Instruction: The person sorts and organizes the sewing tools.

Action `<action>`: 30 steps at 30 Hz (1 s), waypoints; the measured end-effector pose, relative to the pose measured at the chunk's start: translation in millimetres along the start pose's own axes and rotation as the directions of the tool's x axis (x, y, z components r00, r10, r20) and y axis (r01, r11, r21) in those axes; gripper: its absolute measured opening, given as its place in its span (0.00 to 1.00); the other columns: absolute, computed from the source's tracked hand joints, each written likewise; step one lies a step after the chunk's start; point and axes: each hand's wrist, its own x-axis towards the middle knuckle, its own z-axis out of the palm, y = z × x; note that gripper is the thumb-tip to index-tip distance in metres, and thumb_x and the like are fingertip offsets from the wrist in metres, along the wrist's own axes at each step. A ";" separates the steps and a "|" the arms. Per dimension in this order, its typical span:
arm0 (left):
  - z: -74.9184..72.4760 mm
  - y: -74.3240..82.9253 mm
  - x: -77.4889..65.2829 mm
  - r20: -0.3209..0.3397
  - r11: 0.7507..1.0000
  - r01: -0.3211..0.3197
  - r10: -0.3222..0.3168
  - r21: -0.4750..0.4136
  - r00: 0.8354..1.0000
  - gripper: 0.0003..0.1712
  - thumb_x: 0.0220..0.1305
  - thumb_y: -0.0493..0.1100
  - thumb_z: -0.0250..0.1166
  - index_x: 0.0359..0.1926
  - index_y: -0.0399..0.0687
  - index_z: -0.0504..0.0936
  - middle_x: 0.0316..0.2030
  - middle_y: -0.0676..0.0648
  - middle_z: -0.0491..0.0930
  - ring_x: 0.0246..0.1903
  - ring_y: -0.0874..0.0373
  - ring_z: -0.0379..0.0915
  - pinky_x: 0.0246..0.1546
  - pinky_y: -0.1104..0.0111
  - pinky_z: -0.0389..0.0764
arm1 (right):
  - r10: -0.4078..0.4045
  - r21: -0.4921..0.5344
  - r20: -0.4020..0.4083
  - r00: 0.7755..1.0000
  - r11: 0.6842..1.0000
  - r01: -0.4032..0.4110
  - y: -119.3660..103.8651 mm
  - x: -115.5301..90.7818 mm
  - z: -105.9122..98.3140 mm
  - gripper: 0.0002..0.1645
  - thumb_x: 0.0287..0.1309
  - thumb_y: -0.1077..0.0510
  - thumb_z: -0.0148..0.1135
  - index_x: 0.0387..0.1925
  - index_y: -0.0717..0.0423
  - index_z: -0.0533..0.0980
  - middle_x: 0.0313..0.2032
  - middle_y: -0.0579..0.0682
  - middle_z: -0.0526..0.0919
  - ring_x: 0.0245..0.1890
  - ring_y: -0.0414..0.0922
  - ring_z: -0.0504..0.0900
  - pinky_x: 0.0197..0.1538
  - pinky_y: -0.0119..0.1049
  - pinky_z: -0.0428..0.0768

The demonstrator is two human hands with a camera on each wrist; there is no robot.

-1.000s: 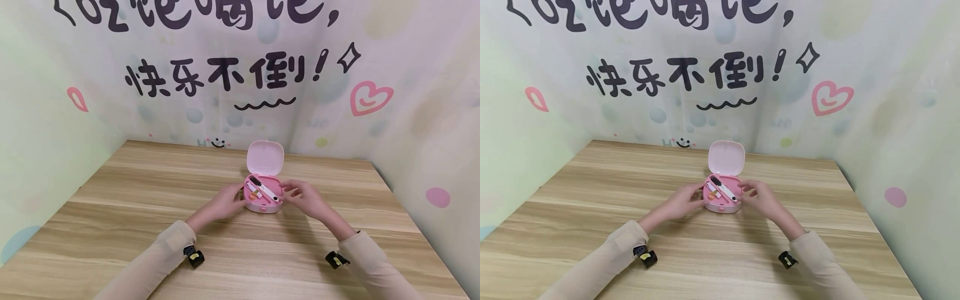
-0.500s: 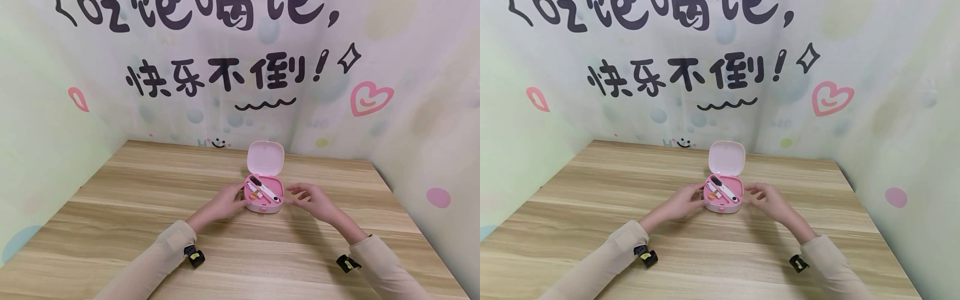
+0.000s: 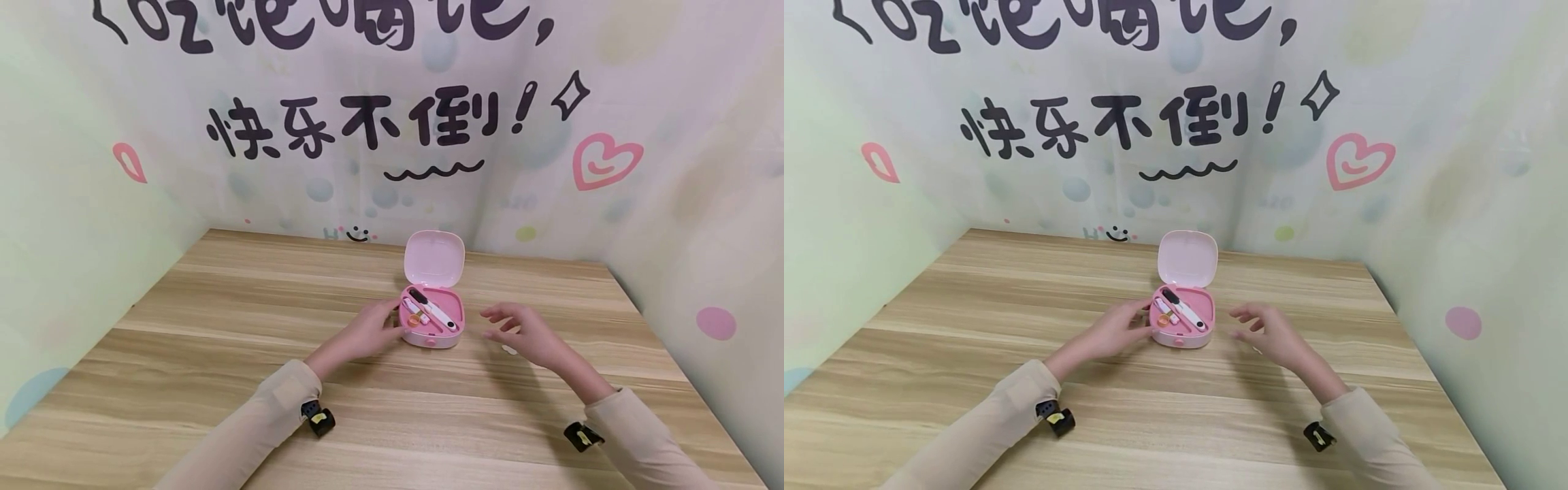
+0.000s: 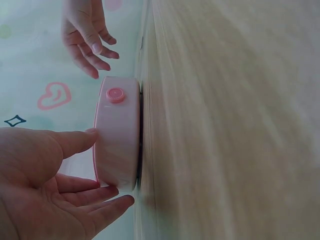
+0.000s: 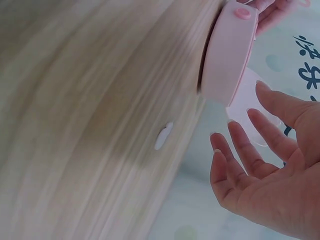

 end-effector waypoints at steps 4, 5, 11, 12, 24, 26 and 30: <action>0.0 0.1 -0.1 -0.001 1.000 -0.004 0.004 -0.001 1.000 0.35 0.74 0.42 0.67 0.77 0.41 0.69 0.44 0.41 0.81 0.38 0.55 0.70 0.35 0.68 0.74 | 0.010 -0.010 -0.015 1.000 1.000 -0.010 3.3 -3.2 0.4 0.22 0.65 0.62 0.72 0.56 0.72 0.81 0.52 0.68 0.87 0.44 0.55 0.86 0.45 0.41 0.86; 0.1 0.1 -0.2 0.000 1.000 -0.003 0.003 -0.001 1.000 0.35 0.74 0.42 0.67 0.77 0.41 0.69 0.43 0.42 0.81 0.38 0.55 0.70 0.35 0.68 0.73 | 0.014 -0.012 -0.020 1.000 1.000 -0.014 3.7 -4.2 0.4 0.22 0.65 0.62 0.72 0.56 0.72 0.81 0.52 0.68 0.87 0.44 0.55 0.86 0.45 0.41 0.86; 0.2 0.2 0.2 0.006 1.000 -0.008 0.008 -0.008 1.000 0.34 0.74 0.42 0.68 0.76 0.40 0.70 0.40 0.43 0.79 0.36 0.56 0.69 0.33 0.70 0.72 | 0.058 -0.047 -0.047 0.997 0.997 -0.060 6.9 -10.2 -2.6 0.22 0.64 0.62 0.73 0.56 0.72 0.81 0.50 0.68 0.87 0.42 0.55 0.85 0.42 0.42 0.85; 0.2 0.3 0.3 0.007 1.000 -0.009 0.009 -0.007 1.000 0.34 0.74 0.42 0.68 0.76 0.40 0.70 0.39 0.43 0.79 0.36 0.56 0.69 0.33 0.70 0.72 | 0.065 -0.053 -0.050 0.997 0.996 -0.068 7.8 -11.2 -3.2 0.23 0.64 0.62 0.73 0.56 0.72 0.80 0.50 0.68 0.87 0.41 0.55 0.85 0.42 0.42 0.85; 0.2 0.4 1.1 0.006 1.000 0.006 -0.006 -0.014 1.000 0.34 0.74 0.42 0.68 0.76 0.42 0.70 0.40 0.45 0.79 0.38 0.56 0.70 0.34 0.69 0.73 | 0.111 -0.080 -0.092 0.990 0.990 -0.119 19.1 -25.0 -4.5 0.21 0.61 0.62 0.75 0.51 0.72 0.82 0.47 0.66 0.88 0.44 0.56 0.86 0.41 0.36 0.85; -0.2 0.6 0.7 0.007 1.000 0.004 -0.004 -0.017 1.000 0.34 0.74 0.42 0.67 0.76 0.41 0.70 0.39 0.45 0.79 0.38 0.56 0.69 0.34 0.69 0.73 | 0.123 -0.079 -0.089 0.988 0.988 -0.130 20.8 -27.1 -4.9 0.21 0.61 0.62 0.76 0.50 0.71 0.82 0.46 0.65 0.88 0.43 0.55 0.86 0.40 0.36 0.85; -1.1 0.7 0.0 0.006 1.000 -0.004 0.004 -0.019 1.000 0.33 0.74 0.42 0.67 0.76 0.41 0.71 0.39 0.45 0.78 0.37 0.55 0.69 0.34 0.69 0.72 | 0.143 -0.073 -0.068 0.987 0.986 -0.148 24.4 -30.3 -5.6 0.20 0.61 0.61 0.76 0.49 0.70 0.81 0.43 0.63 0.87 0.39 0.51 0.86 0.39 0.38 0.86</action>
